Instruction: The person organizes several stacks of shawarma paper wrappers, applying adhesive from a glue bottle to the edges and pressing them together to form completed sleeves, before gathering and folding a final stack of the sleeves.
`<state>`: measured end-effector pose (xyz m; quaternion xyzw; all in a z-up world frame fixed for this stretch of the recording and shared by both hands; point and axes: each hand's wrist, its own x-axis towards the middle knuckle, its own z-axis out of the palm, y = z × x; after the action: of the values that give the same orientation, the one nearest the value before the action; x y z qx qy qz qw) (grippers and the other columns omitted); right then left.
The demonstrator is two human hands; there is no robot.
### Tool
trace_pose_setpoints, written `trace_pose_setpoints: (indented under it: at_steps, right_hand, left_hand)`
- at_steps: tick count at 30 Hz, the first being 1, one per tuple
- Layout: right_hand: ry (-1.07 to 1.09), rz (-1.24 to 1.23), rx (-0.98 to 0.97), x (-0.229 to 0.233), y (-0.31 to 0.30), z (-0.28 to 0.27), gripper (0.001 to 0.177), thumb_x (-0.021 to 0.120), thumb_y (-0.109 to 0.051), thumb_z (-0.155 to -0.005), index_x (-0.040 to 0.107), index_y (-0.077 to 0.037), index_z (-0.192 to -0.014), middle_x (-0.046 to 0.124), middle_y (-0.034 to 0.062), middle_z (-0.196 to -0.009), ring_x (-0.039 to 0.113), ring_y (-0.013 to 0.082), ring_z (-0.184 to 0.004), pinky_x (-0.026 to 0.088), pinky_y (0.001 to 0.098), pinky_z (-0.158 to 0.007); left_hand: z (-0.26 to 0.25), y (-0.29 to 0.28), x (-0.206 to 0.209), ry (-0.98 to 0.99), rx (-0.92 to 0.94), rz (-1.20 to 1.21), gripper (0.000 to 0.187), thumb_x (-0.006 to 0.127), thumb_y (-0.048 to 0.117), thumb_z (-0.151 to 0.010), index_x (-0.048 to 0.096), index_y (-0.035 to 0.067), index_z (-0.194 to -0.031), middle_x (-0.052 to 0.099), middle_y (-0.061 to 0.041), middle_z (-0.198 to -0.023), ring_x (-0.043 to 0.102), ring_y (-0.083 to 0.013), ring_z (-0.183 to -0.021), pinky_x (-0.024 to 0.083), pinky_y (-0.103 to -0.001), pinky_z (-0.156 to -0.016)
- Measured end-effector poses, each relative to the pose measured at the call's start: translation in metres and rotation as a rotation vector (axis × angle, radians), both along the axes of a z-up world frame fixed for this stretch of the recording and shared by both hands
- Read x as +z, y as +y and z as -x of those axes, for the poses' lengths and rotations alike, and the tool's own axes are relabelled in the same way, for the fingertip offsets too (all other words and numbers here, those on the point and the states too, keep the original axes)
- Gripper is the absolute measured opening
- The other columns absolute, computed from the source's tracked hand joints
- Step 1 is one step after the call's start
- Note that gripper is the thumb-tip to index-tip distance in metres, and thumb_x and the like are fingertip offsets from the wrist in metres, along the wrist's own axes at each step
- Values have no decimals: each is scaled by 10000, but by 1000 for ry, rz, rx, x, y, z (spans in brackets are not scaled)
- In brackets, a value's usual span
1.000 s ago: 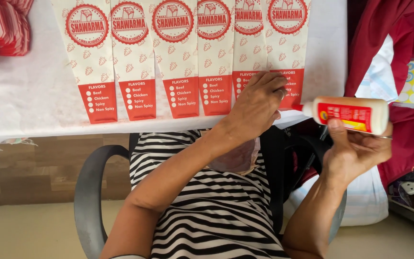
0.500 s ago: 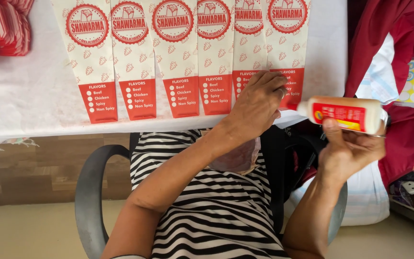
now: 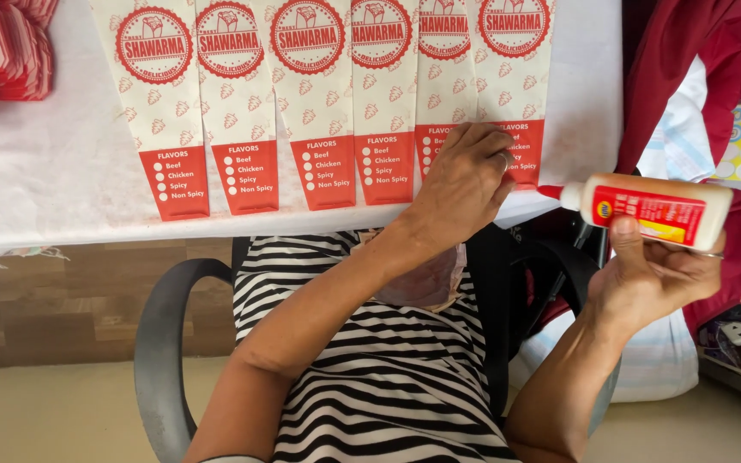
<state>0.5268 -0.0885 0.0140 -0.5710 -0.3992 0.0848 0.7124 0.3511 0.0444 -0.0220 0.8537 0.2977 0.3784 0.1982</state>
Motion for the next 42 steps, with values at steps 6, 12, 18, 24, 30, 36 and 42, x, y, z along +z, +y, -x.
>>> trace_pose_setpoints:
  at_steps: [6,12,18,24,30,36,42]
  right_hand:
    - [31,118,-14,-4,10,19,404,963,-96,-811,656,1,-1055,665,77,-959,674,183,-917,618,333,-826]
    - [-22,57,-6,-4,12,14,411,943,0,-822,632,23,-1090,685,152,-1014,674,227,-934,638,409,-828]
    - [25,44,-11,-11,10,9,416,961,-61,-803,624,-9,-1041,663,101,-970,647,178,-906,612,383,-795]
    - [72,73,17,-13,14,20,437,967,-138,-791,651,-30,-1074,697,91,-981,681,172,-913,620,330,-843]
    - [77,-89,-148,-40,-7,-37,505,883,222,-831,458,-41,-758,462,37,-785,585,173,-795,600,393,-745]
    - [183,-94,-11,-35,-2,-10,508,895,102,-829,444,-132,-833,646,95,-959,669,185,-957,635,405,-924]
    - [158,73,136,-10,20,48,430,923,-104,-802,649,-20,-1123,713,100,-1023,702,188,-963,647,371,-900]
  left_hand:
    - [-3,2,-2,-74,26,-20,172,592,22,-956,733,-71,-921,681,-100,-1036,585,-321,-1043,458,-456,-978]
    - [3,8,2,2,-25,-15,277,593,-191,-683,711,-42,-885,677,-103,-1051,575,-318,-1040,448,-427,-967]
    - [2,11,3,-33,-36,-22,265,542,-222,-669,670,-33,-805,634,-72,-964,545,-297,-975,443,-406,-897]
    - [1,12,5,-69,-30,-56,221,553,-231,-683,656,-74,-800,618,-92,-941,475,-318,-998,476,-439,-835]
    - [18,13,21,-31,-57,-55,92,705,19,-935,746,-39,-877,612,-85,-1163,502,-300,-1049,438,-450,-744]
    - [72,13,36,98,21,-114,230,612,-195,-717,512,5,-661,562,-68,-789,452,-274,-881,349,-399,-725]
    - [85,3,21,137,-27,-6,153,795,13,-735,719,35,-866,673,-45,-1112,547,-295,-1083,404,-445,-852]
